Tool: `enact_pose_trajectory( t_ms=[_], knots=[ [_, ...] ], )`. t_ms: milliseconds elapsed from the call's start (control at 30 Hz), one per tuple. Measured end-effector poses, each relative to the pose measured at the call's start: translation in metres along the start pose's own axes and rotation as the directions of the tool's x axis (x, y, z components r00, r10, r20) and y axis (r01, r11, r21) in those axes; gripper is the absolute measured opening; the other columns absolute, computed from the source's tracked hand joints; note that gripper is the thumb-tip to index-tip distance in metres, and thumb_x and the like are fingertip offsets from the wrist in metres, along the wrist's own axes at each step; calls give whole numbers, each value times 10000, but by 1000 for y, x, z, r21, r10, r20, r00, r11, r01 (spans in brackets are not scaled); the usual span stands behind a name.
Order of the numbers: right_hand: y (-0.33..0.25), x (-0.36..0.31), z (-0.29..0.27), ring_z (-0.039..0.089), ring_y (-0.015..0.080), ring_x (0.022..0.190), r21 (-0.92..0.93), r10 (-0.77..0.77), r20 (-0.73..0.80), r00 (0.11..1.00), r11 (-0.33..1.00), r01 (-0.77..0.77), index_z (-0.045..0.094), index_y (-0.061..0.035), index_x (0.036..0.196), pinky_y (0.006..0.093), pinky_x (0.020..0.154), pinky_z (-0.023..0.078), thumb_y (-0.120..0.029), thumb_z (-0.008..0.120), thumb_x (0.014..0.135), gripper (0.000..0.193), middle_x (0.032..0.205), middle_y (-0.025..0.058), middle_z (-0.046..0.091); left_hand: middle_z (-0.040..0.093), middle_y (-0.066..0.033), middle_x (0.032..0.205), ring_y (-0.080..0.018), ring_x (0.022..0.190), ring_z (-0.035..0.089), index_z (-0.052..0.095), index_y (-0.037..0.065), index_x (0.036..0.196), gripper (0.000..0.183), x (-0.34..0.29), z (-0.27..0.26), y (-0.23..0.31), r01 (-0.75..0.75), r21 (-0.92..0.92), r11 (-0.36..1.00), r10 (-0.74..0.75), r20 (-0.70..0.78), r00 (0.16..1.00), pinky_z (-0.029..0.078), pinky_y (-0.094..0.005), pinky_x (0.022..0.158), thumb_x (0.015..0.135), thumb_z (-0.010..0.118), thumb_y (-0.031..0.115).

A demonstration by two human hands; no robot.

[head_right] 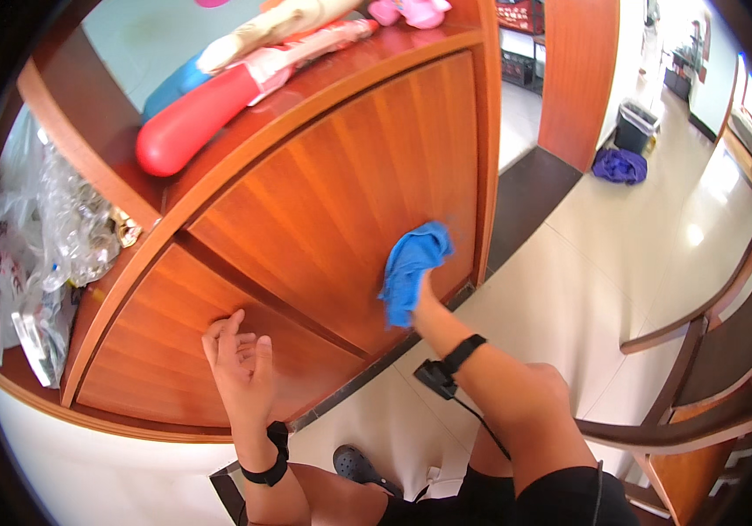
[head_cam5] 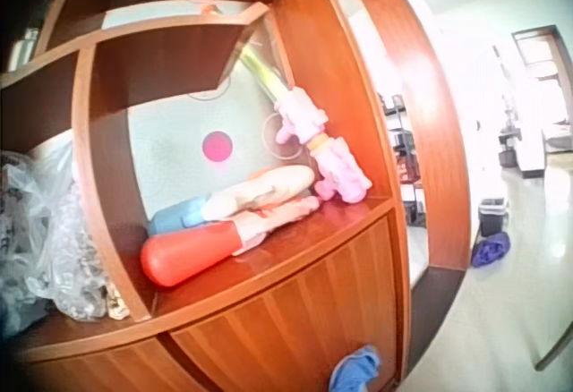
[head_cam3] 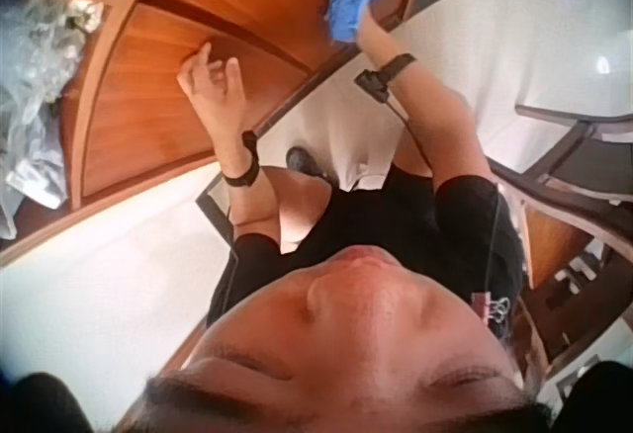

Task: The person wipes the exterior surfaces and doors of a wooden cabinet using a blue cloth.

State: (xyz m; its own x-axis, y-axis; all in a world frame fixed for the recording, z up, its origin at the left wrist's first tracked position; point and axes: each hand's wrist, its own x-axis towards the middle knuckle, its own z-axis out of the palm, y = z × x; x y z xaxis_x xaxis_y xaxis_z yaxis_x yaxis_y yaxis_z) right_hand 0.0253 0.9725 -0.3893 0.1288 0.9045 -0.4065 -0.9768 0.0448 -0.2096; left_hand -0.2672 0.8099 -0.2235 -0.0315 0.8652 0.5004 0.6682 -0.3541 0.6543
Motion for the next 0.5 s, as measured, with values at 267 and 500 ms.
enact_pose_trajectory(
  t_ms=[267,500],
  knots=[
    [12,-51,78,365,371,1227,-564,-733,646,213,-270,781,460,-111,1296,462,1018,344,-265,494,1012,326,1340,159,400,571,-153,1218,-236,973,612,623,-1,1253,390,-2,18,1,-30,11,999,28,150,988,519,-339,853,869,689,22],
    [15,-14,20,139,512,1487,-810,-843,459,281,-268,521,253,-105,1588,594,1185,197,-342,632,920,804,1635,258,170,633,-153,1130,-249,939,636,657,-20,1188,288,7,22,-15,-151,100,984,129,198,972,523,-341,844,907,646,43]
  ],
)
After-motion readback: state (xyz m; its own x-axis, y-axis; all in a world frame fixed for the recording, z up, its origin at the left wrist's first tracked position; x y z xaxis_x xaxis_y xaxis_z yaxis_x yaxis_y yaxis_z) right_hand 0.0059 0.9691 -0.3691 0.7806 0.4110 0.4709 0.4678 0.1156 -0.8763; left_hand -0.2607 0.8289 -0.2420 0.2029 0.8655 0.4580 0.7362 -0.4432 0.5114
